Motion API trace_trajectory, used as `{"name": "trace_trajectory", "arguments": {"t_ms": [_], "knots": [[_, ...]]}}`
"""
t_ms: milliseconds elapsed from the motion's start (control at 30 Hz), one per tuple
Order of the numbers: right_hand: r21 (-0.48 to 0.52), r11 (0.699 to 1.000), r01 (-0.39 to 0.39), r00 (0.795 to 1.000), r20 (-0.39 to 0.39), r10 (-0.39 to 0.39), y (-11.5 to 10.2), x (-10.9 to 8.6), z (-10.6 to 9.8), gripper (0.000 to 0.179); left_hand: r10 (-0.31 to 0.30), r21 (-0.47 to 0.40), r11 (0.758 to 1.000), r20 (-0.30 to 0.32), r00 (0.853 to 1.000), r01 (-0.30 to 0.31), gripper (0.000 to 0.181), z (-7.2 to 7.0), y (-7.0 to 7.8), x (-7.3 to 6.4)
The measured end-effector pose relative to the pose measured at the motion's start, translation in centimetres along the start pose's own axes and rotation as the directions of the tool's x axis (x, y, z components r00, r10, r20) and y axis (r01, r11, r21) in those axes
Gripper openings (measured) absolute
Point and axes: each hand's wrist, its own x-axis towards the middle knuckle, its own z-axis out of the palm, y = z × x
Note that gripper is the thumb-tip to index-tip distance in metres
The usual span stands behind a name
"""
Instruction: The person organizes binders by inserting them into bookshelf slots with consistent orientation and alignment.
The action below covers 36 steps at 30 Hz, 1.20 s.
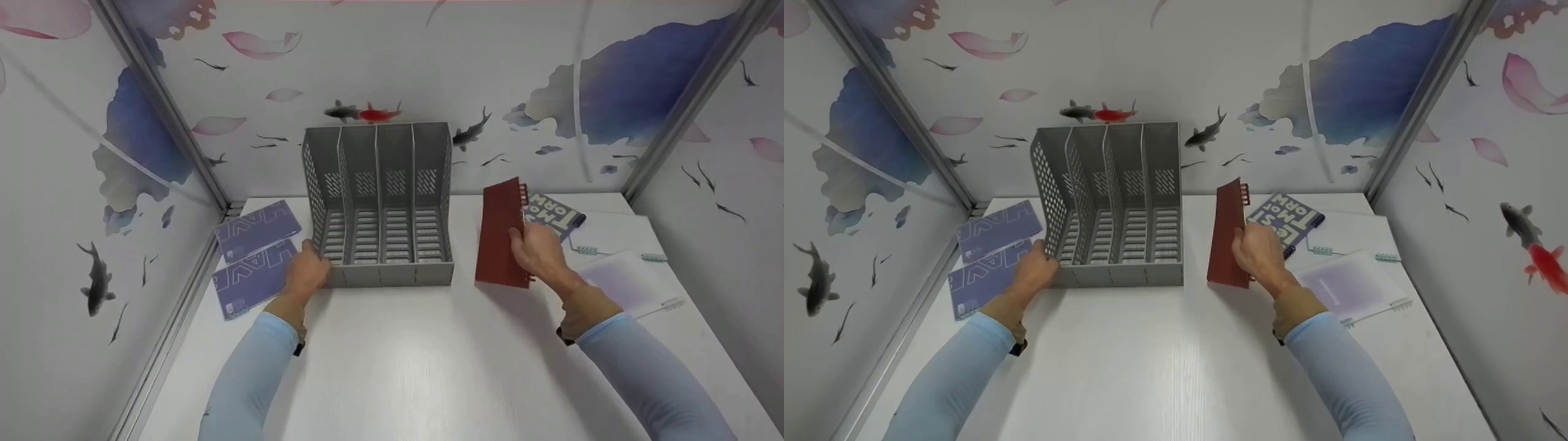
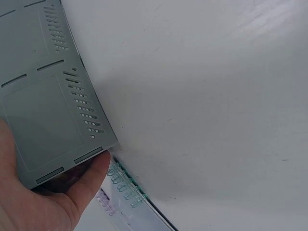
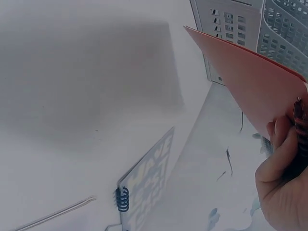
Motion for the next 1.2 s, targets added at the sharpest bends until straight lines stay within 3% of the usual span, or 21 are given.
{"name": "trace_trajectory", "arguments": {"t_ms": [267, 767, 1200], "knots": [[0.044, 0.996, 0.075, 0.992, -0.102, -0.071, -1.5, 0.0, -0.3, 0.040, 0.022, 0.047, 0.999, -0.010, 1.000, -0.022, 0.079, -0.2, 0.1, -0.1], [0.092, 0.995, 0.035, 0.984, -0.179, -0.018, -4.9, -0.3, -0.3, 0.046, 0.003, 0.020, 1.000, -0.007, 1.000, -0.002, 0.079, 0.0, 0.1, -0.1], [0.094, 0.988, 0.123, 0.975, -0.199, -0.102, -7.0, -0.1, 0.6, 0.040, 0.007, 0.031, 1.000, -0.020, 1.000, -0.006, 0.076, 0.0, 0.3, -0.3]]}}
